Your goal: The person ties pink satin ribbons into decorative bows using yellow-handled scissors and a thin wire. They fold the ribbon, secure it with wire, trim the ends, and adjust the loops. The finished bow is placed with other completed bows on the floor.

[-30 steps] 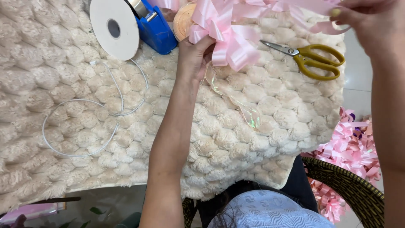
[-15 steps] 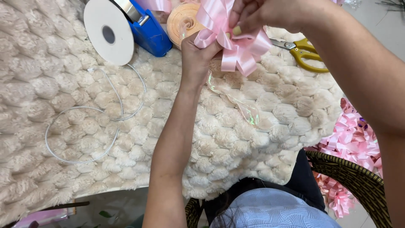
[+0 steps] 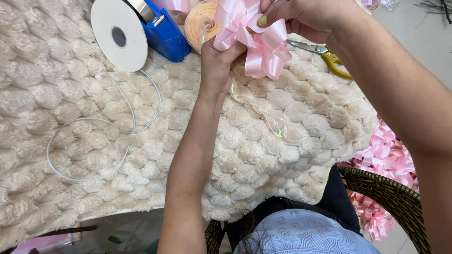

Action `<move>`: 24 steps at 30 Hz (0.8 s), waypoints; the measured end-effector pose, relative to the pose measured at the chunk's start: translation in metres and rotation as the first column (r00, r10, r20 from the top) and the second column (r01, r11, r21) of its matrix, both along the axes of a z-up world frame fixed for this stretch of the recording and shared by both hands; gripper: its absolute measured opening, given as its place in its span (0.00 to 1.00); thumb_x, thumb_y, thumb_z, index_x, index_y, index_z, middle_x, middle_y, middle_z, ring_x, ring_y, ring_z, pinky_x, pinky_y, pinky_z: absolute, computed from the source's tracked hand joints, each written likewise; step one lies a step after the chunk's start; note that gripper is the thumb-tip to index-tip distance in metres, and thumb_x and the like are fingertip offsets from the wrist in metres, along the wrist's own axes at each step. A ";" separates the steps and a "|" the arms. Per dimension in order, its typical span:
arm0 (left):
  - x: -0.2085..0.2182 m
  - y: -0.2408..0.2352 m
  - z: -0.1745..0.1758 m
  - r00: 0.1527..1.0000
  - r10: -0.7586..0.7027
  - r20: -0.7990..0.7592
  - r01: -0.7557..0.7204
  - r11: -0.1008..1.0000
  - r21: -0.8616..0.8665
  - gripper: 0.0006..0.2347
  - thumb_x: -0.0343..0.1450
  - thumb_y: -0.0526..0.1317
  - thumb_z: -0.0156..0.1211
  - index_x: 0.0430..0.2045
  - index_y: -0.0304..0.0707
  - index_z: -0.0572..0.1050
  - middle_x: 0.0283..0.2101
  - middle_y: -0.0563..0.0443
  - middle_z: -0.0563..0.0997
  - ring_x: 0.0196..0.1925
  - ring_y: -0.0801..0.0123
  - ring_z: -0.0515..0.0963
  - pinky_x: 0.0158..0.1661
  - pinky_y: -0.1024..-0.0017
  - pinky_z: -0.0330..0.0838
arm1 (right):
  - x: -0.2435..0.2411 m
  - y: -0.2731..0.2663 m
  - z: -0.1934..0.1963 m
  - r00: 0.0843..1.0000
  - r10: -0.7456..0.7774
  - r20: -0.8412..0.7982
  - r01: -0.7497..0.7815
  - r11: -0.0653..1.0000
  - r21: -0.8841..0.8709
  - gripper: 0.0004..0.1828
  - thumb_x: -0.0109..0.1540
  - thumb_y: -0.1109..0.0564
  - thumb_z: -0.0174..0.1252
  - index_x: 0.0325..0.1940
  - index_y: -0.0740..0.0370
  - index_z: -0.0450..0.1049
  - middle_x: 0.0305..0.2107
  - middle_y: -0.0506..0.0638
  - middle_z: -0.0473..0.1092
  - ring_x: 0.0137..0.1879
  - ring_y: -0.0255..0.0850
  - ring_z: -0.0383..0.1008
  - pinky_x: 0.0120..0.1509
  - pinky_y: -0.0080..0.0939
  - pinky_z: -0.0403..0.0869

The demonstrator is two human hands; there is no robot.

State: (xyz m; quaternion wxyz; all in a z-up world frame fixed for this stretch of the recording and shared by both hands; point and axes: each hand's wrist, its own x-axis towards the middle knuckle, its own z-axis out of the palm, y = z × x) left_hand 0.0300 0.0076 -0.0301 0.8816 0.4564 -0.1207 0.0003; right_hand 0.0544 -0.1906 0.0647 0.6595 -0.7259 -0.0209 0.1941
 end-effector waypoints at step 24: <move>0.017 0.019 -0.006 0.912 -0.015 -0.409 0.041 0.998 0.055 0.13 0.57 0.31 0.76 0.33 0.31 0.83 0.31 0.46 0.86 0.33 0.62 0.85 0.32 0.66 0.84 | -0.057 -0.034 0.034 0.990 0.125 0.065 -0.128 0.991 0.046 0.22 0.62 0.76 0.49 0.57 0.63 0.71 0.35 0.51 0.72 0.43 0.38 0.77 0.49 0.37 0.78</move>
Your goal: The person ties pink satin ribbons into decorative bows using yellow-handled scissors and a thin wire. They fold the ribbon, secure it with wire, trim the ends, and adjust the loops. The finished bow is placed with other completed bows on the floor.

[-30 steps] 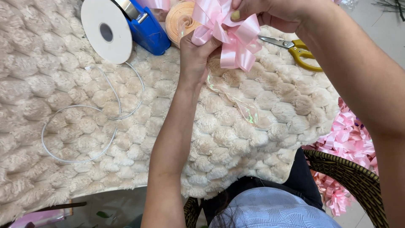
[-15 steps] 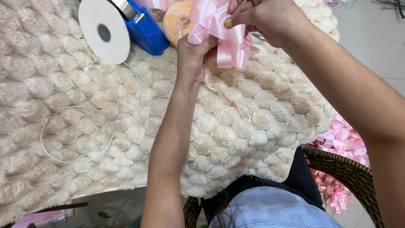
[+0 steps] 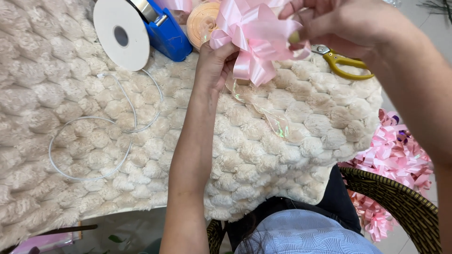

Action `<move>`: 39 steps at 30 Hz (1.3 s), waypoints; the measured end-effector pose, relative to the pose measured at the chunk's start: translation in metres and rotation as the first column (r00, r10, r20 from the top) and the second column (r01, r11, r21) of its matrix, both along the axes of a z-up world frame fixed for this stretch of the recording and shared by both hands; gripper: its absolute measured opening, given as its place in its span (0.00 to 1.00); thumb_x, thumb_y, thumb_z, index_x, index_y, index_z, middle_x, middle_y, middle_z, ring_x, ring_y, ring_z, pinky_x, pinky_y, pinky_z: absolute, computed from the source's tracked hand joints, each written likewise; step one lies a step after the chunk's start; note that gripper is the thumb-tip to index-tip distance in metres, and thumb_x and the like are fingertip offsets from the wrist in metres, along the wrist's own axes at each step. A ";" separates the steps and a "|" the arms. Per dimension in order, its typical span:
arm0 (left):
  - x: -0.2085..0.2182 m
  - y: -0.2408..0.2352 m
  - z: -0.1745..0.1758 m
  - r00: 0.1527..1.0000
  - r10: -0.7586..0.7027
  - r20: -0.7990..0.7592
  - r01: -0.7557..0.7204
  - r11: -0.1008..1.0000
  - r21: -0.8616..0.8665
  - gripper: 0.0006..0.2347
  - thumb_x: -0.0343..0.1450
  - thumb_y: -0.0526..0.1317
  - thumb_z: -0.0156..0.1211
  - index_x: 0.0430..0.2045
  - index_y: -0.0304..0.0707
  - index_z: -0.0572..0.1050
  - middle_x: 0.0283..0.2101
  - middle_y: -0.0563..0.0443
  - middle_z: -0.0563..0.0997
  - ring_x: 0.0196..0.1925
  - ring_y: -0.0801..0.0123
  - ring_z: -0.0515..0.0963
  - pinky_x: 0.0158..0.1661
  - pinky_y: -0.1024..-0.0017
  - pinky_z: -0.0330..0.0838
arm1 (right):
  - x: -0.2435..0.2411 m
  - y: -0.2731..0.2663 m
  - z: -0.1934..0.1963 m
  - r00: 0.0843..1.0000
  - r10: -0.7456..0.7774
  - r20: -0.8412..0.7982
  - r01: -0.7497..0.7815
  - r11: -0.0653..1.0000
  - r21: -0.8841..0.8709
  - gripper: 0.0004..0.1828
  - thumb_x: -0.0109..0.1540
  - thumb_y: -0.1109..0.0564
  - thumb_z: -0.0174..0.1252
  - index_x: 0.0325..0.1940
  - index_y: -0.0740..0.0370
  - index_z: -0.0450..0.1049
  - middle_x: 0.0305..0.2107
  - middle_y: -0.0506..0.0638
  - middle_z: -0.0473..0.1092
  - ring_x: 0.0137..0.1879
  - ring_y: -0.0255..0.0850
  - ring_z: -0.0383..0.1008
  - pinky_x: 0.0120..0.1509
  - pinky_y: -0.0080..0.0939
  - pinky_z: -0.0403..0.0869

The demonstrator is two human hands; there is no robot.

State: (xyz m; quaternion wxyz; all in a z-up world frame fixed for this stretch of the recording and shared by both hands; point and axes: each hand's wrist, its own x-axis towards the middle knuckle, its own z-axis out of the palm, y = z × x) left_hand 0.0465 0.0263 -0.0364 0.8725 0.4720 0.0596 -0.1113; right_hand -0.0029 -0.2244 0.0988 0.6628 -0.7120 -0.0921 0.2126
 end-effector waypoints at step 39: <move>-0.048 -0.031 0.018 0.725 -0.685 0.068 0.640 0.707 0.301 0.09 0.56 0.30 0.76 0.22 0.36 0.80 0.26 0.56 0.82 0.29 0.75 0.81 0.27 0.76 0.75 | -0.068 -0.025 -0.064 -0.066 0.532 0.844 0.225 0.832 -0.507 0.08 0.64 0.68 0.63 0.45 0.62 0.82 0.41 0.51 0.77 0.48 0.56 0.75 0.58 0.62 0.71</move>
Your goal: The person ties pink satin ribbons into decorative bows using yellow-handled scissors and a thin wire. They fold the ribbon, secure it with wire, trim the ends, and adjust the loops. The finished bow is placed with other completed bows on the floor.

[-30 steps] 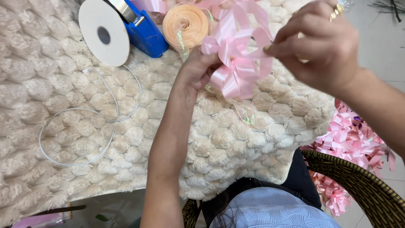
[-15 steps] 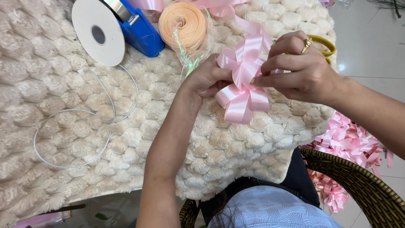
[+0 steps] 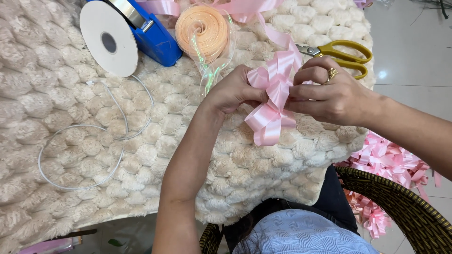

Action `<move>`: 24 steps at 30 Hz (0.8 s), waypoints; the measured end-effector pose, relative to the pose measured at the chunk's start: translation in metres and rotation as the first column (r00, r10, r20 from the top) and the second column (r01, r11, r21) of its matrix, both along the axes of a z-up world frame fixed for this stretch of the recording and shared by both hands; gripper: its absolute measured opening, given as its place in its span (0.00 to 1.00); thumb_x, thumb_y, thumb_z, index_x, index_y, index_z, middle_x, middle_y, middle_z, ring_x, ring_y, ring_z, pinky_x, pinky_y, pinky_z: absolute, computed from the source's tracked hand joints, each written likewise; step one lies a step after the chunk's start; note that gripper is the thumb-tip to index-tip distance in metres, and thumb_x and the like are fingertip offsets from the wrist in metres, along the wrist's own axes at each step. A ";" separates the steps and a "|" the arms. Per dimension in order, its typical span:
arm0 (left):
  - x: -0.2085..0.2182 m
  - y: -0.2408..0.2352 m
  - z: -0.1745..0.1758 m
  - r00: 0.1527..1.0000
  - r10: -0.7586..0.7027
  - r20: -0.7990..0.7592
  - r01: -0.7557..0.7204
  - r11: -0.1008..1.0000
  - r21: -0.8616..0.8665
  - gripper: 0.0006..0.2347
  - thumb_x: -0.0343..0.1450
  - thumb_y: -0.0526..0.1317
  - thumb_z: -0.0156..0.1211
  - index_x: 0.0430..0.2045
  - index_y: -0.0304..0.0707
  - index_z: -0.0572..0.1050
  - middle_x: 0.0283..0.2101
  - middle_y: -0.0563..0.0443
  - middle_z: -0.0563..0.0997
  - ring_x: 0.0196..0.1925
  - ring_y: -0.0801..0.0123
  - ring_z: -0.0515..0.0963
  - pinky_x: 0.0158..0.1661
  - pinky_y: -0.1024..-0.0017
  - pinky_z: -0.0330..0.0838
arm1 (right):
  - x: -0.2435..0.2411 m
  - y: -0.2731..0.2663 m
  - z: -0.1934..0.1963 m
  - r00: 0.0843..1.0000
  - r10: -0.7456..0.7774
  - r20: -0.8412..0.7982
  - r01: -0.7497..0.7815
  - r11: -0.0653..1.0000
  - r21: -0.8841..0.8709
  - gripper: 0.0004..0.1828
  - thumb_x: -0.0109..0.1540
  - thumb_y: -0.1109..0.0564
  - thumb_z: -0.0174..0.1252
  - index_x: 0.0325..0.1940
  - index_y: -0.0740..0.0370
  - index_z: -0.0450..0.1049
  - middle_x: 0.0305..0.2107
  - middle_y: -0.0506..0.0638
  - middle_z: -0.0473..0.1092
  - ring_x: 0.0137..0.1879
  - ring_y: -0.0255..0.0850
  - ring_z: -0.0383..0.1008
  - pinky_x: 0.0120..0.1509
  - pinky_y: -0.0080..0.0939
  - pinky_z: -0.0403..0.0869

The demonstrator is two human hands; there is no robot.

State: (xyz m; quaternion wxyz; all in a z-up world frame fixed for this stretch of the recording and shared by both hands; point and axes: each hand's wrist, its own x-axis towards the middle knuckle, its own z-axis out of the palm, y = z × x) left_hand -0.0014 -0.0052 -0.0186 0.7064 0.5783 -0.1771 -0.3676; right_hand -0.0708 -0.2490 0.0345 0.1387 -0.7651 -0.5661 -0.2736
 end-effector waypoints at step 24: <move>0.033 0.016 -0.010 0.852 0.523 0.040 -0.520 0.852 -0.064 0.12 0.53 0.26 0.78 0.24 0.35 0.82 0.23 0.49 0.83 0.25 0.66 0.85 0.23 0.71 0.82 | 0.069 0.052 -0.075 0.199 0.389 -0.900 0.687 0.599 0.411 0.09 0.60 0.68 0.68 0.44 0.66 0.82 0.35 0.51 0.78 0.43 0.33 0.74 0.48 0.32 0.76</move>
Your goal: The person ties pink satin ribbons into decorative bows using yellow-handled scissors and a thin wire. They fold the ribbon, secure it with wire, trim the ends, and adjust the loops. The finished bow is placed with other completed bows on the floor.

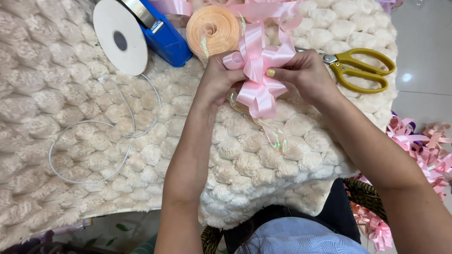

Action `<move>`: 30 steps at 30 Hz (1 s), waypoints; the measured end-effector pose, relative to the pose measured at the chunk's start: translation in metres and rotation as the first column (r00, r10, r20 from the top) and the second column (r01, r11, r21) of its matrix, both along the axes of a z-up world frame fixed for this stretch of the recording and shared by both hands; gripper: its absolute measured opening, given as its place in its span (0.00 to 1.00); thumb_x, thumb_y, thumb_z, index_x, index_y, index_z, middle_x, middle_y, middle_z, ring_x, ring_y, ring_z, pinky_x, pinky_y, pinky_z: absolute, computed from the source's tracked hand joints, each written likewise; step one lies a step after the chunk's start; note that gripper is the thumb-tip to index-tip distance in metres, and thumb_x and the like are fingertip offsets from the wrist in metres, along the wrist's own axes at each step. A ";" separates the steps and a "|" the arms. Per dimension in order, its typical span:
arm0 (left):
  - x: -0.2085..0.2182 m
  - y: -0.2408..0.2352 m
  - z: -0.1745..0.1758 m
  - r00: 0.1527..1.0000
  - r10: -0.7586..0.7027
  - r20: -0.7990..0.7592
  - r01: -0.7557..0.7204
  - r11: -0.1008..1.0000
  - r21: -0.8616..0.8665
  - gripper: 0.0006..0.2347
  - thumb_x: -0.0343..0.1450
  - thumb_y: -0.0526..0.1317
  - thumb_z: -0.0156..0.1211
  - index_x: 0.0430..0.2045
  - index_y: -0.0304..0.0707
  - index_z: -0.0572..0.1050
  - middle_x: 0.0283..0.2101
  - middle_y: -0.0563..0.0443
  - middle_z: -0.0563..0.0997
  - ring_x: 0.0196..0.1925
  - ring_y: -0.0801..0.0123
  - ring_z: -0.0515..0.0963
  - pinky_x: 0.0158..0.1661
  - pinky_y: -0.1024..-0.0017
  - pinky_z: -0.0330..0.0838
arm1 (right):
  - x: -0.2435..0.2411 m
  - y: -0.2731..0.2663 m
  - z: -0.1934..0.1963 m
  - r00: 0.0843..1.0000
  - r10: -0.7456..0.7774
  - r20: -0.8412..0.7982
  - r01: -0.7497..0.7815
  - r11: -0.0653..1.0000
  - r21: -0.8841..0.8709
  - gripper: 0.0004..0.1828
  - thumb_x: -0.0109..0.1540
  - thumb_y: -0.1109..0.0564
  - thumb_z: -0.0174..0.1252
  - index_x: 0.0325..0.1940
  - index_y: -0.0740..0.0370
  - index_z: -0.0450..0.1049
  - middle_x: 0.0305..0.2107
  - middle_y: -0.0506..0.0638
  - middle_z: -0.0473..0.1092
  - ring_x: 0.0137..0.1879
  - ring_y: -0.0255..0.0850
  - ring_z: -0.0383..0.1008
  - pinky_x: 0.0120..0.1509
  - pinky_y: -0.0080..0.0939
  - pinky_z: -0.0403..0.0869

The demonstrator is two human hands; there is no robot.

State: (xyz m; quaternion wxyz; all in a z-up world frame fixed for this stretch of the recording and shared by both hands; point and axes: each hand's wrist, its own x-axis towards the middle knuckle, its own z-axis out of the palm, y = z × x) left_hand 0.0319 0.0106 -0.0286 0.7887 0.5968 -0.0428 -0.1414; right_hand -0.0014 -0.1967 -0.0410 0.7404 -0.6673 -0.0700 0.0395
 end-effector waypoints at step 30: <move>0.008 -0.016 -0.058 0.905 -0.176 -0.388 0.019 0.926 -0.378 0.13 0.65 0.26 0.70 0.42 0.36 0.84 0.39 0.45 0.87 0.36 0.64 0.85 0.35 0.69 0.80 | -0.004 0.009 -0.012 0.979 -0.204 0.007 0.185 0.897 0.401 0.11 0.59 0.68 0.68 0.45 0.65 0.79 0.43 0.54 0.79 0.49 0.41 0.81 0.54 0.40 0.82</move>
